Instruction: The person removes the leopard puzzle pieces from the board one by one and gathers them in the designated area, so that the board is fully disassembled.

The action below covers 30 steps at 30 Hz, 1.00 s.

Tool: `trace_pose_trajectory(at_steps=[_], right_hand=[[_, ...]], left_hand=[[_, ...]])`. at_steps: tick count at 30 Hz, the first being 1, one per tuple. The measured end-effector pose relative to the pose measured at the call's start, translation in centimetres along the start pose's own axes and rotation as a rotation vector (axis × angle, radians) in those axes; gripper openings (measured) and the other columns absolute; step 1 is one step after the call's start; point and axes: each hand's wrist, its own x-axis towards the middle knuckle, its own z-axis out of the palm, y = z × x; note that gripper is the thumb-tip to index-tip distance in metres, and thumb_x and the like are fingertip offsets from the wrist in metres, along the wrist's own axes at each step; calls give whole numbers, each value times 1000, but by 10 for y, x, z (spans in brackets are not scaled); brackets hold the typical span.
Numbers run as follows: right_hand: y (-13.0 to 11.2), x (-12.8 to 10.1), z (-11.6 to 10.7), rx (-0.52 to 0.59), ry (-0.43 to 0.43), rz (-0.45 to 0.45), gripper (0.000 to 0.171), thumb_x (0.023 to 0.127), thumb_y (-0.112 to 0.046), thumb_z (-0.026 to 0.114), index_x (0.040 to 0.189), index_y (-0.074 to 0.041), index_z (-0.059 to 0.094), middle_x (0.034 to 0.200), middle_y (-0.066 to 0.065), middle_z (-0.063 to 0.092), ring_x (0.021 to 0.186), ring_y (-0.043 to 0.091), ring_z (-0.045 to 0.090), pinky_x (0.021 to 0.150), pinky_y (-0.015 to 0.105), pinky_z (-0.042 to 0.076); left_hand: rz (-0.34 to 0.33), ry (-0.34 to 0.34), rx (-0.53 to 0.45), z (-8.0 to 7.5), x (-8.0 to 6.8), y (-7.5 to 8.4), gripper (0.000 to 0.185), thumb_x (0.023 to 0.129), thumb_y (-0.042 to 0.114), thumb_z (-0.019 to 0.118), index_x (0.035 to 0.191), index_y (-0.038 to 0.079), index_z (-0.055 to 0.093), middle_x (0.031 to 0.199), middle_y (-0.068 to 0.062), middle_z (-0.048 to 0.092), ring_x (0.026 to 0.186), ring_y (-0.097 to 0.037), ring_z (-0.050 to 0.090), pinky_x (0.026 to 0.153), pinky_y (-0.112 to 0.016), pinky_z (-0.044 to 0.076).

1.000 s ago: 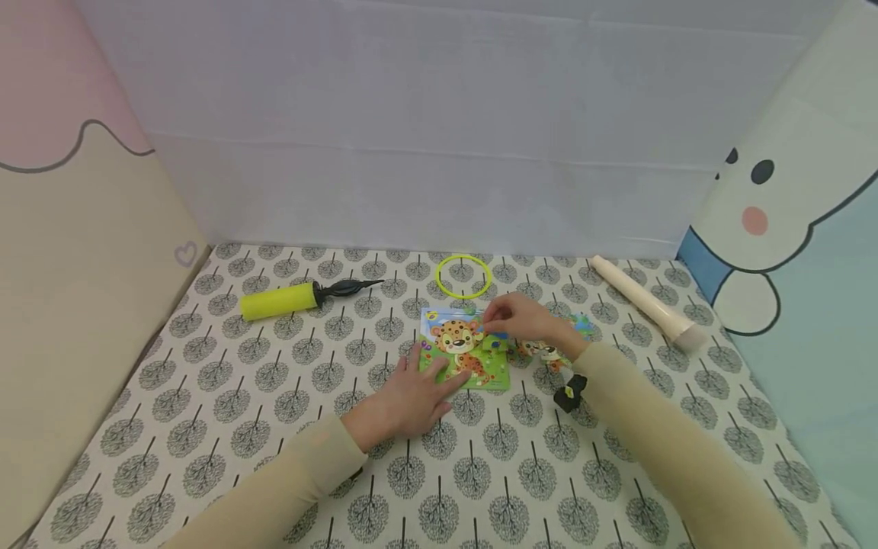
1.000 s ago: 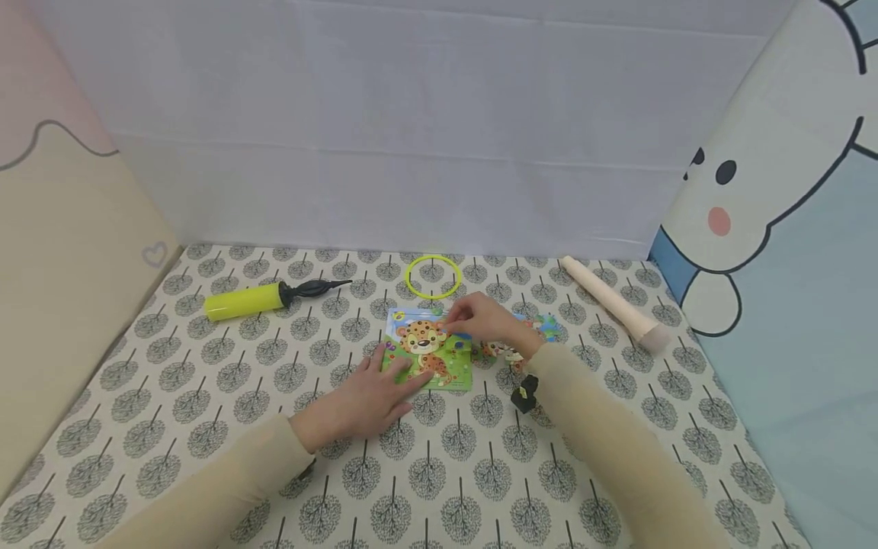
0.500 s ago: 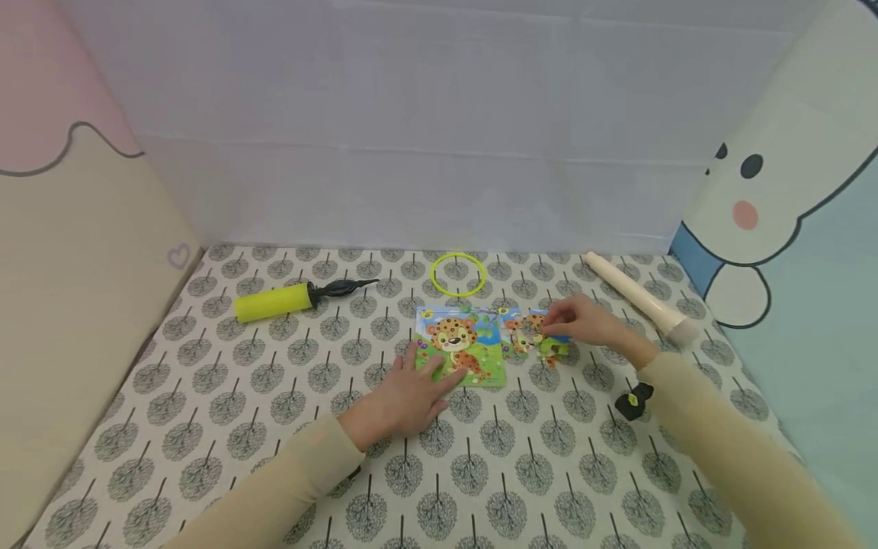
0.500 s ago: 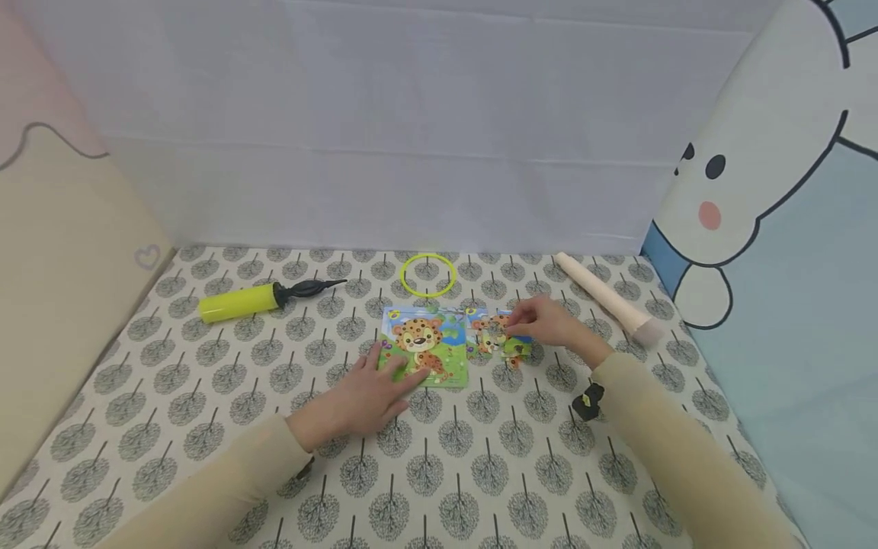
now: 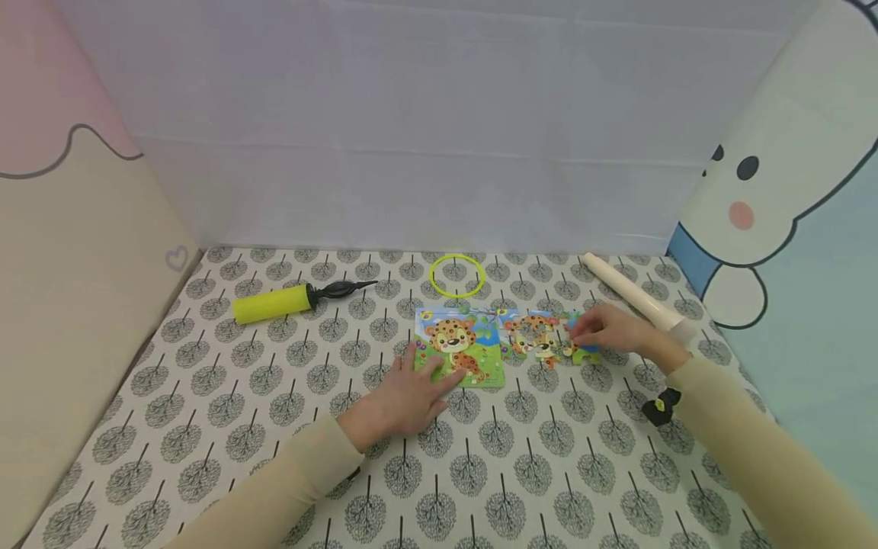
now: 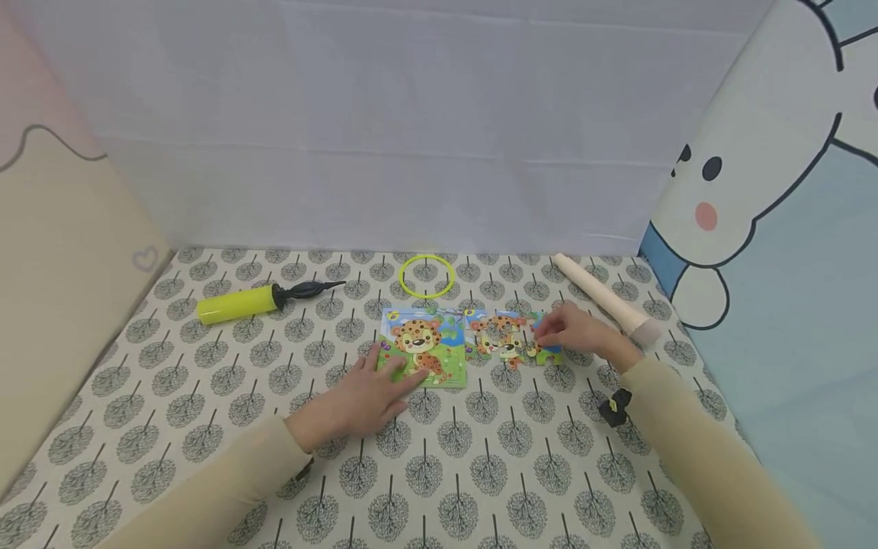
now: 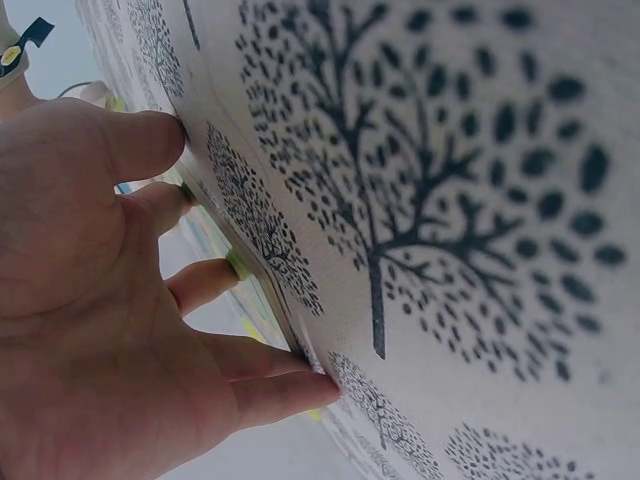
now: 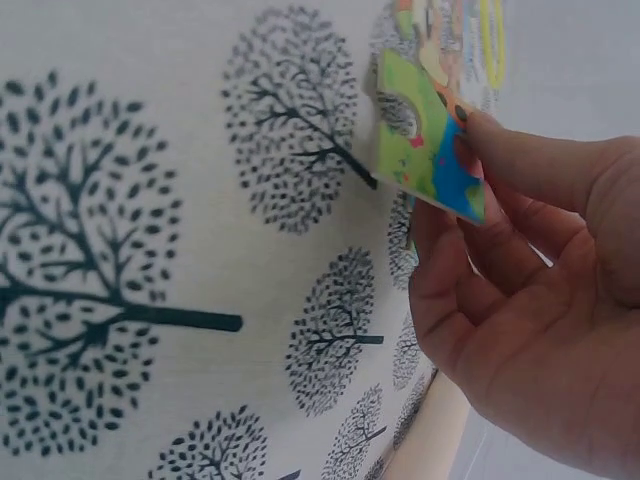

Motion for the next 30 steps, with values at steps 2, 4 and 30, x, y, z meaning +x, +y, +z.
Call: trace_pose_trajectory(at_steps=[2,4,30], right_hand=[[3,2,2,-17,-1,-18,13,92,-7,64,99,4,68,88,7,66,76,26,60,64,34,50],[4,3,4,-37,5,-22,12,91,-6,63,97,3,68,87,6,66,74,25,59,62,34,49],[4,5,11,-90,72,16,10,92,-9,64,95,-2,70,84,3,67,74,23,58,63,35,47]], left_hand=[[1,2,4,0,0,0,57,101,45,36,153,33,17,153,-11,25,129,-61,15,101,-64,27],[1,4,7,0,-1,0,57,101,45,36,153,32,18,153,-11,25,129,-61,16,101,-64,27],[-4,9,46,-2,-1,4,55,101,43,38,153,36,19,149,-14,30,128,-62,18,102,-63,28]])
